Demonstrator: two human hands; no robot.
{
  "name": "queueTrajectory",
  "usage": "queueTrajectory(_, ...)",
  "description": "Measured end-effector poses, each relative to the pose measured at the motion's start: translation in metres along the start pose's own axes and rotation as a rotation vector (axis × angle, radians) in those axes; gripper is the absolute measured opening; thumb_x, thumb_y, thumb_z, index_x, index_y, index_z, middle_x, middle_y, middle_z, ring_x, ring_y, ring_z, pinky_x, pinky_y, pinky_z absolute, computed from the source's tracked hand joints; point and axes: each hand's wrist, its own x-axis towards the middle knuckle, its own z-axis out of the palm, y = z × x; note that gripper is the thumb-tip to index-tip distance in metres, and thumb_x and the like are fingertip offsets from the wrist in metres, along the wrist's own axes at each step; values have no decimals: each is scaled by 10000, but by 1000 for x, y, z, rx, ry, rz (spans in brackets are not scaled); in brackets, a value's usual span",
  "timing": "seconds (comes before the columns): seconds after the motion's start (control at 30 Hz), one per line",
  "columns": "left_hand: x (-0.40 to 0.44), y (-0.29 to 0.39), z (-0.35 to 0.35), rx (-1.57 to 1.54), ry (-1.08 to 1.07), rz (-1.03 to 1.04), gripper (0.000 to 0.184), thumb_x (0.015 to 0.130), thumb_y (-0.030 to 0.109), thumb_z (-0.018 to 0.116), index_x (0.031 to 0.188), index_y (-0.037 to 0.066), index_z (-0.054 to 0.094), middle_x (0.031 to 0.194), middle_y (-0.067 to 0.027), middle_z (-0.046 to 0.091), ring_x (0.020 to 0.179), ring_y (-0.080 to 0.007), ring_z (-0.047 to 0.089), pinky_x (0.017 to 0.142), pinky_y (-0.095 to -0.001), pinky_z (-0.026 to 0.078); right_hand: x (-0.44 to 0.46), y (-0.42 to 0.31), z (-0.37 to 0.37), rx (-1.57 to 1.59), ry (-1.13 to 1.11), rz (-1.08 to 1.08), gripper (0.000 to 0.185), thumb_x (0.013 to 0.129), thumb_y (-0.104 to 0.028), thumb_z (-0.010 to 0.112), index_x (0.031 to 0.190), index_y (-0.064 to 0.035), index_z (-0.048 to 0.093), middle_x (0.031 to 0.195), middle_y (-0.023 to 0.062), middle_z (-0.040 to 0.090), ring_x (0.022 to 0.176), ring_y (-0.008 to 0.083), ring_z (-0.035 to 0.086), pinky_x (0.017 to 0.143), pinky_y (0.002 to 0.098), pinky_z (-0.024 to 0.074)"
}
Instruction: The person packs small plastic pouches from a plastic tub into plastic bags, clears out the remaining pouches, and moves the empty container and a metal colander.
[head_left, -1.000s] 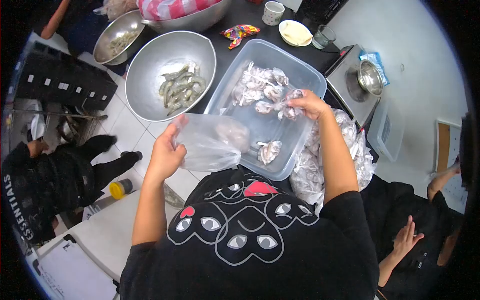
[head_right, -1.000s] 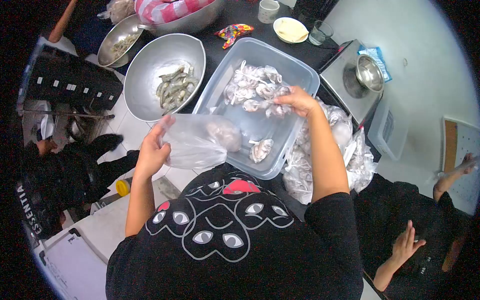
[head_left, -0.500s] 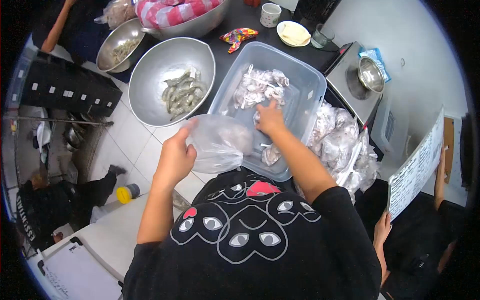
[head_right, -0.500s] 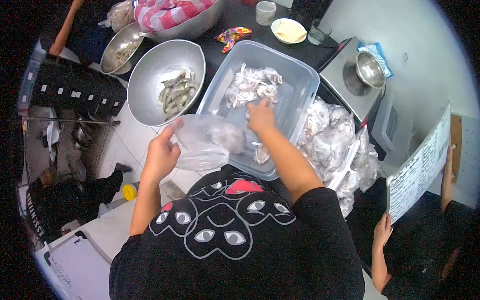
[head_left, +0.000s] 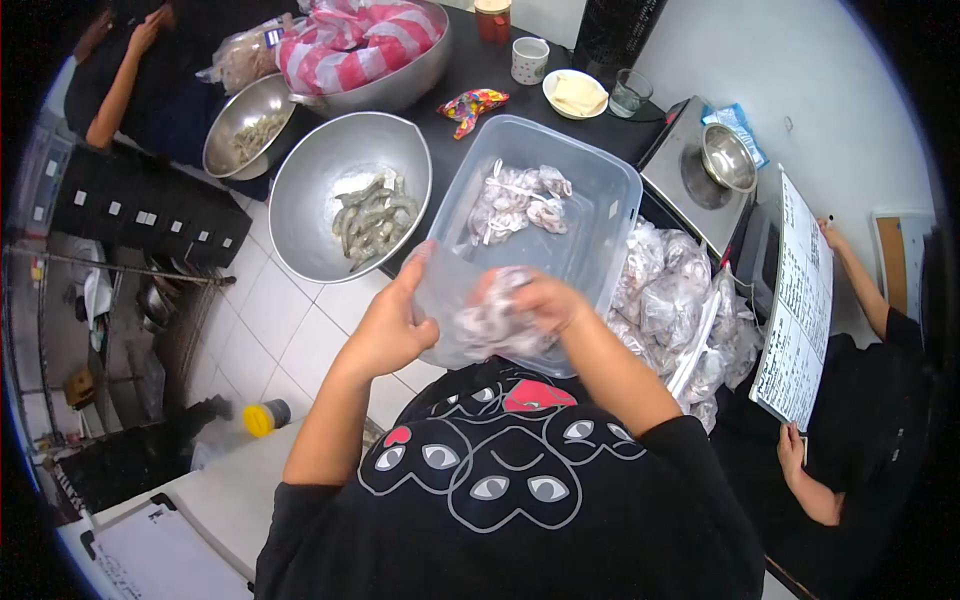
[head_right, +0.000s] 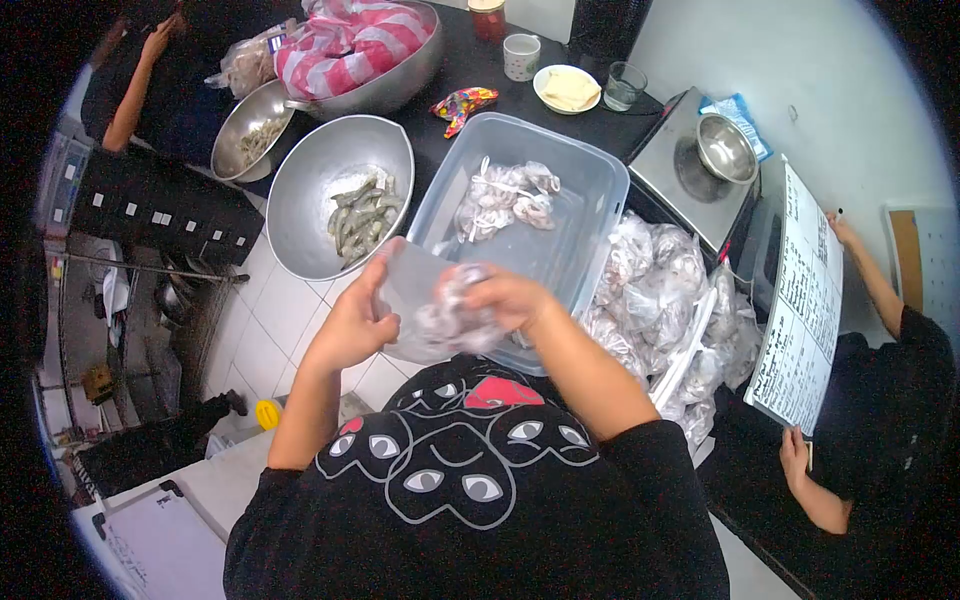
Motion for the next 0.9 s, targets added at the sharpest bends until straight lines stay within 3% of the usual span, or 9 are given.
queueTrajectory(0.1, -4, 9, 7, -133, -22, -52, 792, 627, -91, 442, 1370, 25, 192, 1224, -134, 436, 670, -103, 519, 520, -221, 440, 31, 21, 34, -15, 397, 27, 418, 671, -156, 677, 1045, -30, 541, 927, 72, 608, 837, 172, 592, 775, 316, 480)
queueTrajectory(0.2, -10, 12, 9, -185, -29, -105, 789, 630, -79, 444, 1369, 14, 184, 1182, -143, 466, 734, -118, 545, 524, -232, 461, 42, 33, 26, -758, 611, -82, 518, 707, -301, 673, 1095, 1, 509, 966, 99, 595, 852, 211, 600, 771, 313, 484)
queueTrajectory(0.3, -10, 1, 6, -188, 42, -70, 796, 634, -76, 442, 1373, 10, 159, 1237, -164, 428, 696, -107, 546, 502, -229, 459, 30, 29, 17, -1941, 479, -159, 481, 735, -263, 659, 1108, 0, 506, 956, 69, 597, 828, 164, 596, 738, 282, 481)
queueTrajectory(0.5, -9, -26, -23, -267, 214, -65, 799, 613, -111, 427, 1359, -29, 151, 1390, -172, 265, 566, -67, 510, 435, -195, 398, -24, -71, 11, -999, 466, 69, 372, 747, -192, 617, 1090, -61, 555, 915, 91, 612, 769, 254, 591, 720, 310, 468)
queueTrajectory(0.57, -8, -27, -25, -331, 222, -29, 798, 606, -110, 429, 1354, -35, 160, 1393, -179, 254, 565, -70, 514, 423, -191, 390, -22, -48, -27, -1872, 436, 658, 401, 699, -99, 611, 1097, -120, 564, 941, 80, 614, 782, 246, 599, 742, 327, 473)
queueTrajectory(0.63, -5, -25, -21, -375, 235, -23, 798, 606, -104, 436, 1352, -34, 161, 1397, -184, 243, 557, -68, 510, 416, -186, 381, -34, 15, -76, -2102, 131, 654, 325, 677, -86, 594, 1001, -88, 607, 835, 102, 643, 797, 287, 609, 733, 378, 483)
queueTrajectory(0.7, -3, -23, -18, -377, 243, -23, 787, 610, -100, 435, 1349, -34, 172, 1395, -186, 247, 543, -63, 502, 413, -183, 377, -37, 56, -67, -2261, 290, 499, 405, 620, -131, 638, 1023, -111, 616, 874, 130, 638, 851, 294, 603, 776, 354, 474)
queueTrajectory(0.8, -4, -20, -17, -259, 221, -37, 757, 623, -96, 420, 1345, -30, 202, 1381, -179, 280, 525, -52, 487, 420, -181, 381, -13, 35, -63, -2135, -31, 1080, 388, 614, -162, 646, 996, -98, 626, 874, 143, 632, 867, 278, 606, 753, 364, 481)
queueTrajectory(0.9, -8, -13, -17, -67, 155, -55, 738, 637, -87, 414, 1347, -18, 224, 1345, -168, 337, 552, -48, 488, 443, -189, 396, -19, 9, -70, -1759, 181, 1010, 341, 610, -175, 655, 933, -78, 609, 860, 106, 626, 815, 211, 623, 686, 367, 503)
